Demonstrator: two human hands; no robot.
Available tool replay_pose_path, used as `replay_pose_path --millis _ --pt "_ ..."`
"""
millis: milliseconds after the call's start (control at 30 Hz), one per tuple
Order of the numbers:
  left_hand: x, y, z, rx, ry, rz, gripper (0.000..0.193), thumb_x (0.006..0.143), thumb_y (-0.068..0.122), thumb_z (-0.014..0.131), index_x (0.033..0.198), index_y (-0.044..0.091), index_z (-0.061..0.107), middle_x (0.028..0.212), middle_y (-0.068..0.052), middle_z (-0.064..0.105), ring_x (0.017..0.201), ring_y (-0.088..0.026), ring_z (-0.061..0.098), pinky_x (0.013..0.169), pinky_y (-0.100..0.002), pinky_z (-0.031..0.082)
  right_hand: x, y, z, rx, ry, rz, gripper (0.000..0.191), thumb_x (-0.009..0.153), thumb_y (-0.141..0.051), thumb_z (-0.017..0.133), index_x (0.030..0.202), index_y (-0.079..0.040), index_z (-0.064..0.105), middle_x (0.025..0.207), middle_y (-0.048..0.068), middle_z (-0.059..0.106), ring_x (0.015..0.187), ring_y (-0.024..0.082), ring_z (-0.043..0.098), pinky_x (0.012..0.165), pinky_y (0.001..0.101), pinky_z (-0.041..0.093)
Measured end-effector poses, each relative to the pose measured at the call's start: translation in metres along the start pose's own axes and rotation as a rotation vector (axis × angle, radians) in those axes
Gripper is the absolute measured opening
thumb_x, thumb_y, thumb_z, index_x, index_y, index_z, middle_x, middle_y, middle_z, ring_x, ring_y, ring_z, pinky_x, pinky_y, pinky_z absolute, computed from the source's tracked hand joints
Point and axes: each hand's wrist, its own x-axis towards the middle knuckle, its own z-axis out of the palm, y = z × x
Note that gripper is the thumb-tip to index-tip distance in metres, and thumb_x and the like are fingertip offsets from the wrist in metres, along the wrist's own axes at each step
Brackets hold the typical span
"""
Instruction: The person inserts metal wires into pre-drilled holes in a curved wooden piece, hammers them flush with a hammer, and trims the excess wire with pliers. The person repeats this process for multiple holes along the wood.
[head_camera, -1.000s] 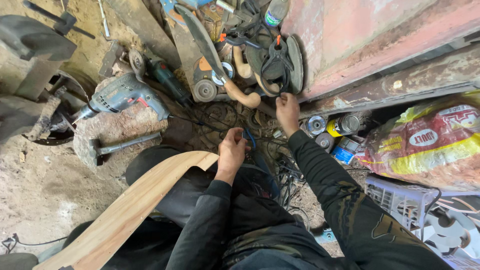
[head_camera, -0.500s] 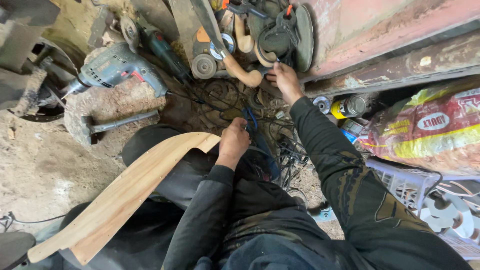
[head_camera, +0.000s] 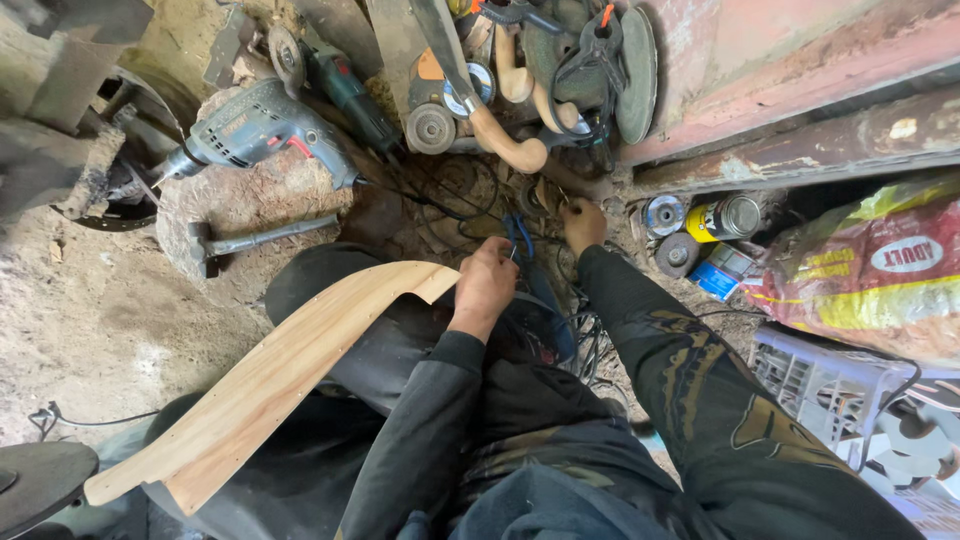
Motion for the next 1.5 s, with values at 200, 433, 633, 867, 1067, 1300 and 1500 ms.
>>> replay_pose_path --millis 200,433,633,867,1067,1300,1500 --pt "0.005 0.000 0.005 0.026 0.074 0.049 0.031 0.090 0.015 0.064 0.119 0.007 0.068 0.105 -0.017 0.075 0.103 -0.037 0.070 0.088 -0.047 0.054 -0.025 -0.004 -0.039 0.394 -0.168 -0.001 0.028 0.103 -0.027 0.063 0.105 -0.002 0.074 0.084 0.008 0.076 0.074 0.016 0.068 0.068 0.0309 0.051" --pt "0.000 0.006 0.009 -0.033 0.251 0.426 0.030 0.089 0.010 0.066 0.119 0.004 0.069 0.111 -0.021 0.073 0.103 -0.041 0.069 0.089 -0.046 0.054 -0.074 -0.023 -0.097 0.571 -0.359 0.011 0.025 0.103 -0.025 0.063 0.103 -0.001 0.073 0.081 0.005 0.072 0.072 0.008 0.066 0.067 0.0248 0.055" --pt "-0.044 0.008 -0.010 -0.507 0.061 0.326 0.030 0.100 0.015 0.057 0.124 0.000 0.067 0.103 -0.012 0.075 0.085 -0.021 0.072 0.075 -0.032 0.057 -0.087 -0.034 -0.098 1.095 -0.471 0.138 0.021 0.102 -0.019 0.068 0.106 0.001 0.073 0.078 0.001 0.065 0.068 0.009 0.060 0.064 0.0237 0.046" --pt "-0.079 -0.013 -0.029 -0.845 -0.357 0.076 0.032 0.105 0.025 0.054 0.121 0.000 0.066 0.094 -0.007 0.075 0.078 -0.013 0.071 0.069 -0.025 0.056 -0.104 -0.059 -0.083 1.163 -0.592 0.016 0.021 0.102 -0.019 0.068 0.108 0.001 0.072 0.079 0.003 0.065 0.071 0.010 0.059 0.064 0.0251 0.047" --pt "-0.096 -0.031 -0.045 -0.825 -0.168 0.208 0.029 0.108 0.020 0.056 0.116 -0.004 0.071 0.088 -0.008 0.073 0.075 -0.013 0.068 0.067 -0.024 0.054 -0.126 -0.068 -0.092 1.014 -0.729 -0.078 0.020 0.100 -0.013 0.066 0.112 0.003 0.069 0.093 0.008 0.072 0.081 0.013 0.066 0.073 0.0285 0.054" --pt "-0.111 -0.031 -0.049 -1.098 -0.086 0.177 0.031 0.102 0.016 0.062 0.128 0.001 0.069 0.096 -0.006 0.075 0.084 -0.014 0.071 0.076 -0.028 0.057 -0.146 -0.077 -0.087 1.047 -0.757 -0.091 0.021 0.103 -0.011 0.066 0.118 0.004 0.067 0.101 0.014 0.074 0.087 0.019 0.070 0.080 0.0323 0.057" --pt "-0.119 -0.021 -0.095 -0.843 0.296 0.371 0.023 0.109 0.015 0.063 0.120 0.000 0.075 0.119 -0.012 0.069 0.103 -0.019 0.064 0.093 -0.033 0.052 -0.072 -0.061 -0.062 0.536 -0.774 -0.228 0.034 0.097 -0.015 0.063 0.131 -0.008 0.063 0.110 0.008 0.074 0.092 0.018 0.072 0.083 0.0322 0.060"
